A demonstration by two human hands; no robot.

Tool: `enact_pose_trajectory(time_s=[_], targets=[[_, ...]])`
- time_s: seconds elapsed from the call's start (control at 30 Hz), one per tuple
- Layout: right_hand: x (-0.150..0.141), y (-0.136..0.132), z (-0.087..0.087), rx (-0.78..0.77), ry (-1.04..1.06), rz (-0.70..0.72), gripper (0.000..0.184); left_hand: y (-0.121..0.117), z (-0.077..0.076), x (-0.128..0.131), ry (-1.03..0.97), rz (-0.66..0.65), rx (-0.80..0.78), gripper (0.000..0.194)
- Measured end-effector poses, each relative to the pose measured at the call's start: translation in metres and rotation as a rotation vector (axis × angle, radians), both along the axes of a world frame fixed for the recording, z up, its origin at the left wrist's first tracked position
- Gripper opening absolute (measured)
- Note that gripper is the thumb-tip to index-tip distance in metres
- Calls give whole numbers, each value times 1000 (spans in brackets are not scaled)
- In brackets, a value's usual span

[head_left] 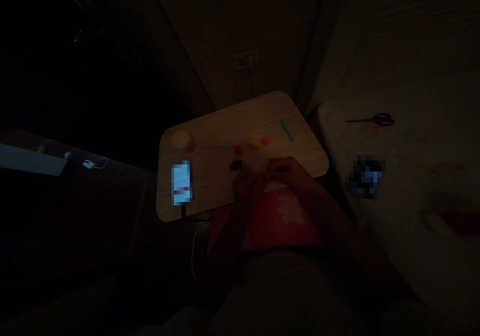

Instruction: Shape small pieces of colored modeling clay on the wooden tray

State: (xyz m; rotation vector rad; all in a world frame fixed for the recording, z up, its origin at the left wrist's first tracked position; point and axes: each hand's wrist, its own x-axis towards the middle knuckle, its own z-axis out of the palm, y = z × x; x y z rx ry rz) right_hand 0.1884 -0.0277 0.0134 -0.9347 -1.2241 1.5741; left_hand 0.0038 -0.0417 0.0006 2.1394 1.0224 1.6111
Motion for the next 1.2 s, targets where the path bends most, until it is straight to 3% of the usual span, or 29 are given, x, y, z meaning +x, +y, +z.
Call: enact_pose_trajectory(time_s=[0.23, 0.37, 0.6, 0.93, 1.2], targets=[[-1, 0, -1, -12, 0, 19, 26, -1, -2, -1, 114, 16, -55, 18], [-2, 1, -2, -2, -19, 41, 25, 0, -5, -1, 85, 36, -62, 13], [1, 2, -3, 41, -73, 56, 25, -1, -2, 0, 72, 23, -90, 24], [1, 0, -2, 32, -77, 44, 28, -4, -7, 1, 117, 61, -31, 15], [-8, -1, -5, 44, -145, -72, 30, -2, -2, 2, 123, 116, 80, 14]])
